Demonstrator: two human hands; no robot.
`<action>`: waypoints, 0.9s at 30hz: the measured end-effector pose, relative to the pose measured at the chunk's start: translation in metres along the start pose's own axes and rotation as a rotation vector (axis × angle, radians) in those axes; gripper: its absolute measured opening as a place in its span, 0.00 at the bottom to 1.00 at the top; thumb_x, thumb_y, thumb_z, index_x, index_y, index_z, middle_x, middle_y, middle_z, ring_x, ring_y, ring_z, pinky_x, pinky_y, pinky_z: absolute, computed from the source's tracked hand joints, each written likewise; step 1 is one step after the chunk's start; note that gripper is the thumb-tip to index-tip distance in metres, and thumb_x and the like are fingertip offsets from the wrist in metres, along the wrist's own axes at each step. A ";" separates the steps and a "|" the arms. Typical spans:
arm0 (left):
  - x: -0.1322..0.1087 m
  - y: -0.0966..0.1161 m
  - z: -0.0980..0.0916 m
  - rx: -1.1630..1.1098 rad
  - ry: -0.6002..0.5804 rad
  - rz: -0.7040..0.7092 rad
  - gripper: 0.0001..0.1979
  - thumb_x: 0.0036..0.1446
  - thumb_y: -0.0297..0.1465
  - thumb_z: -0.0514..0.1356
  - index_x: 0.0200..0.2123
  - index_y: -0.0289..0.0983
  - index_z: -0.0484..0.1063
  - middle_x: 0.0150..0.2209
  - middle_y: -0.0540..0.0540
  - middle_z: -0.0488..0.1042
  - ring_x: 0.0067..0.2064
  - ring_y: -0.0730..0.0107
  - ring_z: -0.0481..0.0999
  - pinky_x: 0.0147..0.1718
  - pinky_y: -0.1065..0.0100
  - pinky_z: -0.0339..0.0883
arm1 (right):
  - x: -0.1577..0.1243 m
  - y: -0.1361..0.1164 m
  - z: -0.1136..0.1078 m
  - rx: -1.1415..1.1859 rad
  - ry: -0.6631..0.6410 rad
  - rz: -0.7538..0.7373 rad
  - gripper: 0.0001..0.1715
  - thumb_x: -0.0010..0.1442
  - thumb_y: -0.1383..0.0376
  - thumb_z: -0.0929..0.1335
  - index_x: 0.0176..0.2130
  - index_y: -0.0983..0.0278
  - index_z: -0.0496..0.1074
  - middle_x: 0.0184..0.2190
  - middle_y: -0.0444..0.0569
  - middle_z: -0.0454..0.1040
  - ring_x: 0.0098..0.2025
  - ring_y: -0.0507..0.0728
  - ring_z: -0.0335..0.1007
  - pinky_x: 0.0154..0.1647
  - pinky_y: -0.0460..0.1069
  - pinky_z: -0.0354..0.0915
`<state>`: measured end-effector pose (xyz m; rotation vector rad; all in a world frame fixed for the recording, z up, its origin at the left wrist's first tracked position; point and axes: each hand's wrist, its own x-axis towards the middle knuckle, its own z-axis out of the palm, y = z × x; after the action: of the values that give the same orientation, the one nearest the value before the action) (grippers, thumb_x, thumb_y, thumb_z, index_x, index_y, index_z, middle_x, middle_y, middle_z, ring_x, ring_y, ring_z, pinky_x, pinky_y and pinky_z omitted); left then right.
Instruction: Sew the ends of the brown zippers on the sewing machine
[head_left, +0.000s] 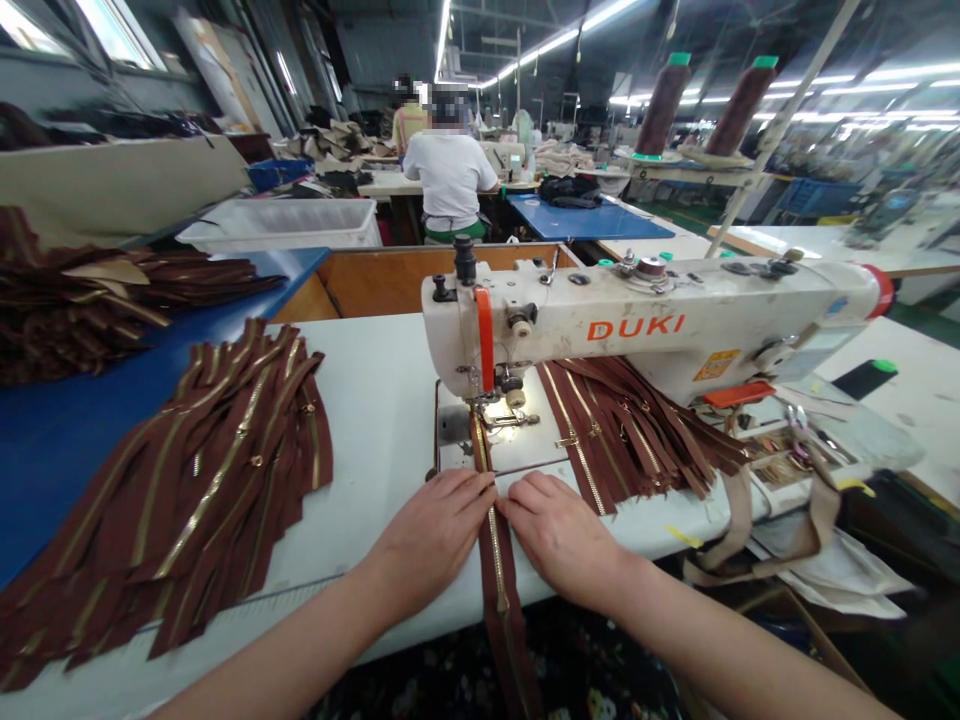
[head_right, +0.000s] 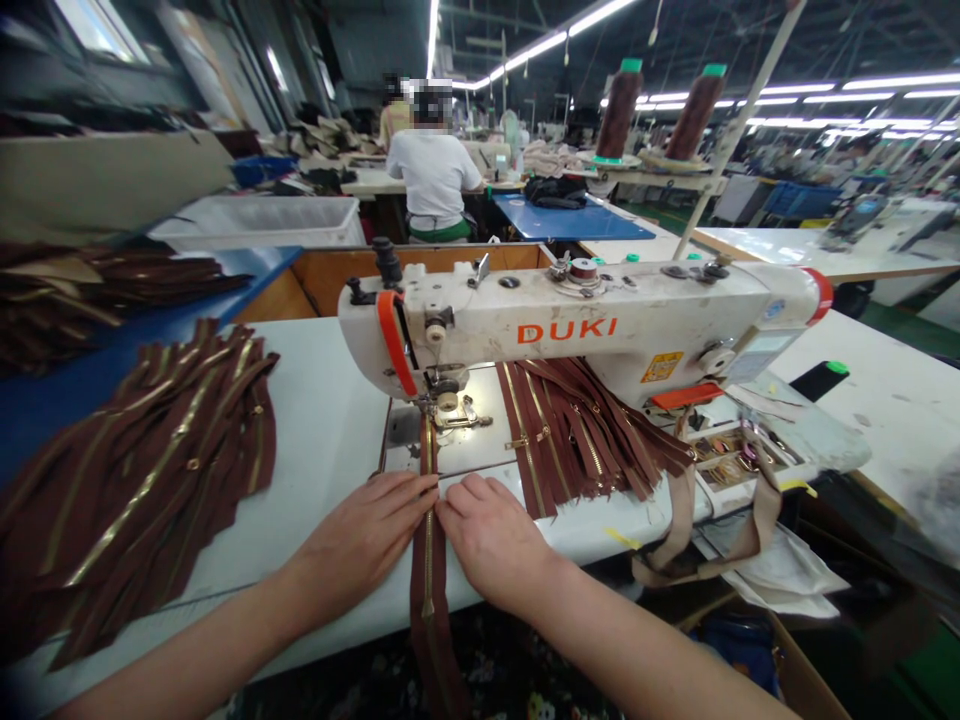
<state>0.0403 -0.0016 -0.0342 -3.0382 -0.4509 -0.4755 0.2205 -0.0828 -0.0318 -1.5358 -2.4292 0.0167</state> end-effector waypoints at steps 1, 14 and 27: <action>0.000 0.000 0.000 0.006 -0.003 0.006 0.14 0.61 0.22 0.49 0.45 0.31 0.71 0.48 0.39 0.74 0.49 0.58 0.71 0.49 0.55 0.67 | 0.000 0.000 0.000 0.000 -0.001 -0.002 0.07 0.63 0.70 0.63 0.42 0.67 0.69 0.36 0.50 0.68 0.40 0.58 0.59 0.41 0.52 0.61; 0.009 -0.010 0.003 0.053 0.000 0.036 0.13 0.61 0.23 0.50 0.44 0.29 0.71 0.46 0.38 0.75 0.48 0.59 0.72 0.49 0.56 0.68 | 0.011 0.011 0.005 -0.024 0.031 -0.030 0.06 0.63 0.70 0.64 0.41 0.68 0.69 0.36 0.49 0.67 0.40 0.58 0.58 0.41 0.52 0.61; 0.023 -0.033 0.017 0.197 0.028 0.013 0.18 0.64 0.24 0.43 0.45 0.27 0.72 0.47 0.37 0.76 0.51 0.61 0.73 0.52 0.59 0.66 | 0.045 0.034 0.011 -0.103 0.082 -0.031 0.05 0.63 0.70 0.64 0.38 0.67 0.70 0.36 0.50 0.69 0.42 0.58 0.60 0.44 0.52 0.60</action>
<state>0.0563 0.0379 -0.0434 -2.8402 -0.4483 -0.4432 0.2296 -0.0265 -0.0375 -1.5099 -2.4232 -0.1766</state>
